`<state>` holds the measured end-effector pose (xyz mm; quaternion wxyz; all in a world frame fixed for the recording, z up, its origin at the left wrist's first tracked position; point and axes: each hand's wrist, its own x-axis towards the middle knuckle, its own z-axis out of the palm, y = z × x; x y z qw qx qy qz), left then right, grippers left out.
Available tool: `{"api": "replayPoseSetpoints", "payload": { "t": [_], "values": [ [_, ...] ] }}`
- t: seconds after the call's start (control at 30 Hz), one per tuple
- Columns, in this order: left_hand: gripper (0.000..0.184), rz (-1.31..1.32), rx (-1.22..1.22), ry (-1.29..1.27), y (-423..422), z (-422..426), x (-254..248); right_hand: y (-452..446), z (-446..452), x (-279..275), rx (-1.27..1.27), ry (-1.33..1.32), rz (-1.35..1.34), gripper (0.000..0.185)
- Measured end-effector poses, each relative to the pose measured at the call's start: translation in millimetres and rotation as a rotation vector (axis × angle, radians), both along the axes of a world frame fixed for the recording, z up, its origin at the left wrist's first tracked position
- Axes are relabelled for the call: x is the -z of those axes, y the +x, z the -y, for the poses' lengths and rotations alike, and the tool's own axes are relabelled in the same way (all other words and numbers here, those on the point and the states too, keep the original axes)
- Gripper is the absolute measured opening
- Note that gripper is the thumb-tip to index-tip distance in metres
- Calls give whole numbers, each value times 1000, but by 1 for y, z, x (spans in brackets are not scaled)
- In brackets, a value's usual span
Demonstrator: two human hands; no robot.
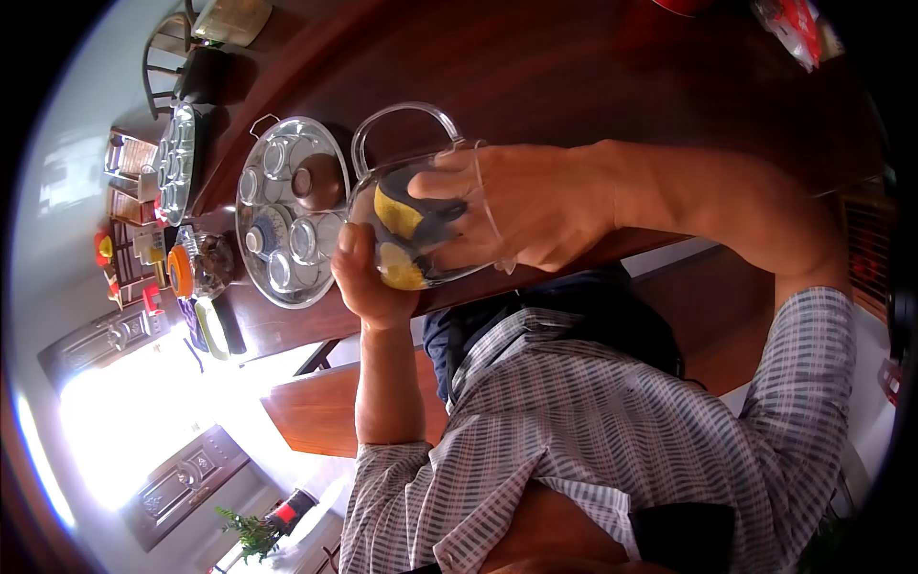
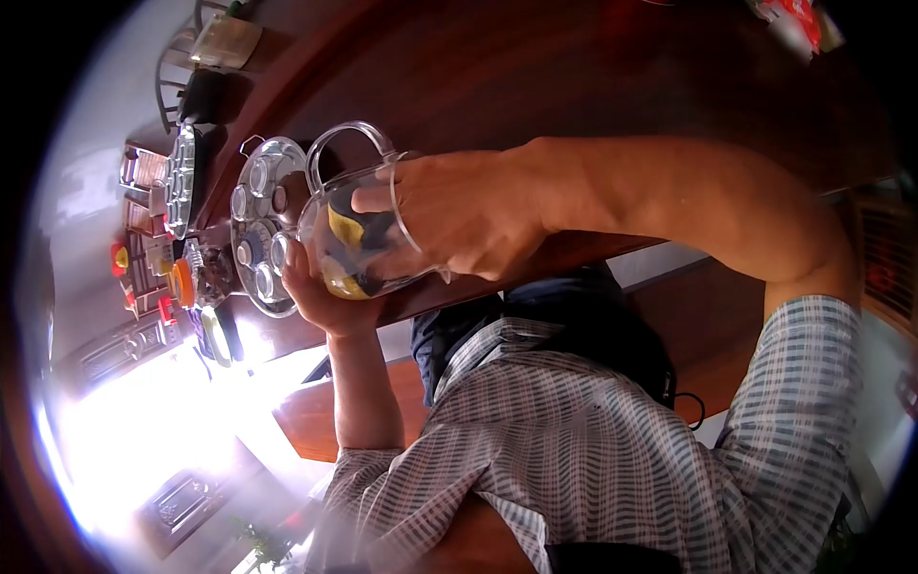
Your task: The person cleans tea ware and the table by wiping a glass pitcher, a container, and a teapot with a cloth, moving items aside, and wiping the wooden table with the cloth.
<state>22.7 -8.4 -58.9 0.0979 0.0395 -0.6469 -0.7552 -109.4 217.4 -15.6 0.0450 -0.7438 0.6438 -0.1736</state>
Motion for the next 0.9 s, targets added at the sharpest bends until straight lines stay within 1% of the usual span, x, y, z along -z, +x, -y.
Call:
{"api": "replayPoseSetpoints", "payload": {
  "t": [0.07, 0.13, 0.23, 0.33, 0.4, 0.47, 0.53, 0.57, 0.6, 0.63, 0.67, 0.7, 0.77, 0.83, 0.9],
  "values": [
    [66, 10, -38, -57, -6, -14, -10, 0, 0, 18, 60, -113, -111, 56],
    [65, 4, -48, -56, -5, -12, -7, 4, -1, 20, 116, -179, -108, 52],
    [65, -13, -51, -45, -3, 0, 0, 10, -1, 17, 133, -201, 4, 45],
    [67, -18, -21, -45, -4, 5, -2, 7, -4, 13, 75, -171, -3, 42],
    [70, -29, -5, -43, -5, 11, -1, -2, -6, 9, 9, -132, -65, 41],
    [73, -59, 7, -64, -9, 18, -2, -8, -6, 1, -27, -9, -97, 41],
    [77, -157, -8, -199, -16, 20, 0, -9, -5, 4, -14, -14, -12, 38],
    [80, -192, -18, -190, -19, 21, -1, -6, -5, 16, 12, -81, 90, 36],
    [72, -9, -3, 198, -23, 15, -14, -6, -5, 16, 44, -93, 160, 38],
    [71, 69, 35, 329, -25, 11, -19, -5, -5, 14, 76, -108, 232, 39],
    [70, 151, 61, 461, -27, 7, -25, -3, -9, 8, 119, -69, 277, 46],
    [75, 123, 103, 339, -27, 4, -27, -2, -12, 1, 162, -29, 321, 52],
    [85, 54, 186, 95, -29, -3, -30, -3, -16, -4, 164, -57, 701, 37],
    [101, -41, 164, -57, -35, -20, -39, -3, -20, -18, 146, 12, 951, 31],
    [124, -174, 33, -116, -53, -45, -49, -6, -24, -41, 105, 181, 1051, 33]
  ]
}}
